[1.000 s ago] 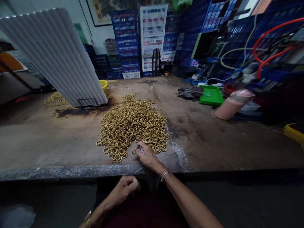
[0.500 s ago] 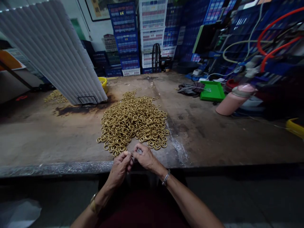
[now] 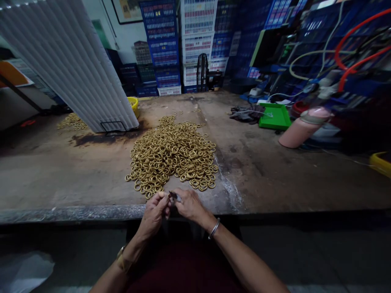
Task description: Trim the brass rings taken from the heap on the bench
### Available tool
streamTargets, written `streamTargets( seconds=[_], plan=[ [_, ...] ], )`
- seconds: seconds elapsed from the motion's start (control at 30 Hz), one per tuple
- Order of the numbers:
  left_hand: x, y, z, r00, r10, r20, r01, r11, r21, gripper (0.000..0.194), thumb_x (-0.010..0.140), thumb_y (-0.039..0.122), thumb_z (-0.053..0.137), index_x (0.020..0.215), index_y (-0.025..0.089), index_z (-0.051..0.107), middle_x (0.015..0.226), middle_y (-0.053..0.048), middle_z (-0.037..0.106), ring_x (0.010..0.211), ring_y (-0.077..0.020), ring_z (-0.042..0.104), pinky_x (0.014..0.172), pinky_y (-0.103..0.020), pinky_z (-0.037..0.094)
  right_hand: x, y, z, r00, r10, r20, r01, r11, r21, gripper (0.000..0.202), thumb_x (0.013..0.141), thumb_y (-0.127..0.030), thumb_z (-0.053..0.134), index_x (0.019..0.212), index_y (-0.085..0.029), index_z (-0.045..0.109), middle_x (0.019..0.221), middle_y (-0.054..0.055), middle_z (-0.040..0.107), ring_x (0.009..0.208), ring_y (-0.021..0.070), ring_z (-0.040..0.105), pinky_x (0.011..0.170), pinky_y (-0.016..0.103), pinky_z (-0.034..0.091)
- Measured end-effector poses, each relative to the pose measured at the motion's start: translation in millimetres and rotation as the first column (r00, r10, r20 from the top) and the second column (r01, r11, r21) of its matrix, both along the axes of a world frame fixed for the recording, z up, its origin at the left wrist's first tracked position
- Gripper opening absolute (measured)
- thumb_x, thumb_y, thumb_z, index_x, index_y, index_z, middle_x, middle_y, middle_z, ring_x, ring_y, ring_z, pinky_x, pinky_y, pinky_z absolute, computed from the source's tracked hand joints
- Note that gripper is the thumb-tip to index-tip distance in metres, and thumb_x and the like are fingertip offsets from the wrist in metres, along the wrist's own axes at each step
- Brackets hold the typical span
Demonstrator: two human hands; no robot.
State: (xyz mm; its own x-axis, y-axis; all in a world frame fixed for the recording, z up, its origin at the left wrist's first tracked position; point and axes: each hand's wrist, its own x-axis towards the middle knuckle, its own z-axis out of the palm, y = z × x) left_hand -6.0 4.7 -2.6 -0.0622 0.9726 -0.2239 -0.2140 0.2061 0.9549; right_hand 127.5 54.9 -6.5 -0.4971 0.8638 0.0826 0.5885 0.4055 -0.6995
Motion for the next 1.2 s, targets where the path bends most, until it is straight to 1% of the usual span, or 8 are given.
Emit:
streamTargets(
  seconds=[0.1,0.23,0.4,0.57,0.67,0.87,1.03,1.2],
  plan=[
    [-0.4,1.2,-0.4,0.999,-0.009,-0.040,0.010,1.000,0.018,0.030,0.074,0.045,0.054,0.072,0.016,0.047,0.057,0.004,0.048,0.042,-0.0043,0.040,0.041,-0.016,0.035,-1.4,-5.5,3.4,0.990,0.058,0.132,-0.061,0.998,0.016,0.014,0.069,-0.013,0.045,0.074,-0.018,0.057,0.060,0.000,0.056,0.053,0.0106,0.045,0.051,0.021,0.025],
    [-1.4,0.0,-3.0,1.000,-0.024,-0.020,0.024,1.000,0.017,0.029,0.074,0.045,0.054,0.070,0.016,0.046,0.057,0.005,0.048,0.040,-0.0037,0.038,0.039,-0.016,0.035,-4.6,-5.8,-0.6,0.960,0.024,0.278,-0.034,0.999,0.031,0.020,0.071,-0.014,0.042,0.082,-0.019,0.058,0.067,0.003,0.061,0.058,0.0131,0.050,0.053,0.023,0.025],
    [-1.4,-8.5,2.1,0.974,-0.074,0.216,0.082,0.996,-0.024,0.026,0.074,0.040,0.057,0.071,0.016,0.047,0.059,0.004,0.049,0.041,-0.0042,0.039,0.040,-0.018,0.037,2.5,4.6,-9.9,0.892,-0.145,0.428,0.119,0.989,0.088,0.023,0.073,-0.015,0.041,0.090,-0.018,0.056,0.075,0.005,0.064,0.067,0.0153,0.056,0.056,0.024,0.027],
    [-2.5,-8.5,1.2,0.898,-0.030,0.440,0.093,0.988,-0.121,0.023,0.072,0.032,0.062,0.072,0.015,0.047,0.076,-0.004,0.059,0.061,-0.0112,0.056,0.048,-0.020,0.043,10.0,22.7,-5.5,0.862,-0.306,0.403,0.250,0.950,0.186,0.022,0.078,-0.018,0.042,0.098,-0.019,0.052,0.082,0.005,0.064,0.074,0.0159,0.058,0.062,0.024,0.030],
    [-3.5,-3.2,-5.1,0.864,0.028,0.503,0.065,0.984,-0.167,0.022,0.069,0.027,0.064,0.072,0.015,0.047,0.083,-0.007,0.061,0.070,-0.0156,0.060,0.050,-0.021,0.043,3.4,32.4,-0.5,0.830,-0.336,0.444,0.263,0.940,0.219,0.024,0.079,-0.020,0.044,0.102,-0.019,0.049,0.081,0.006,0.065,0.073,0.0181,0.059,0.061,0.025,0.031],
    [-7.3,6.6,-8.6,0.772,0.017,0.636,0.124,0.977,-0.176,0.015,0.071,0.026,0.060,0.078,0.014,0.054,0.068,-0.002,0.056,0.059,-0.0120,0.055,0.043,-0.020,0.040,-10.0,41.6,-0.5,0.771,-0.325,0.547,0.244,0.945,0.218,0.027,0.080,-0.017,0.042,0.106,-0.016,0.047,0.080,0.011,0.064,0.074,0.0202,0.059,0.063,0.027,0.033],
    [-6.9,13.8,-5.0,0.779,0.073,0.623,0.093,0.969,-0.229,0.025,0.069,0.032,0.063,0.060,0.012,0.051,0.066,-0.002,0.054,0.060,-0.0114,0.054,0.045,-0.019,0.039,-5.5,44.2,-6.6,0.829,-0.342,0.442,0.285,0.939,0.192,0.024,0.077,-0.018,0.044,0.099,-0.020,0.052,0.076,0.005,0.064,0.070,0.0170,0.058,0.061,0.024,0.032],
    [0.2,17.8,-4.5,0.911,0.124,0.394,-0.065,0.985,-0.159,0.033,0.064,0.038,0.067,0.085,0.016,0.053,0.064,0.002,0.053,0.051,-0.0082,0.050,0.040,-0.016,0.034,-5.1,39.3,-5.0,0.958,-0.284,-0.042,0.284,0.959,-0.025,0.014,0.074,-0.022,0.044,0.080,-0.019,0.057,0.064,-0.001,0.057,0.058,0.0107,0.050,0.055,0.020,0.033]
  ],
)
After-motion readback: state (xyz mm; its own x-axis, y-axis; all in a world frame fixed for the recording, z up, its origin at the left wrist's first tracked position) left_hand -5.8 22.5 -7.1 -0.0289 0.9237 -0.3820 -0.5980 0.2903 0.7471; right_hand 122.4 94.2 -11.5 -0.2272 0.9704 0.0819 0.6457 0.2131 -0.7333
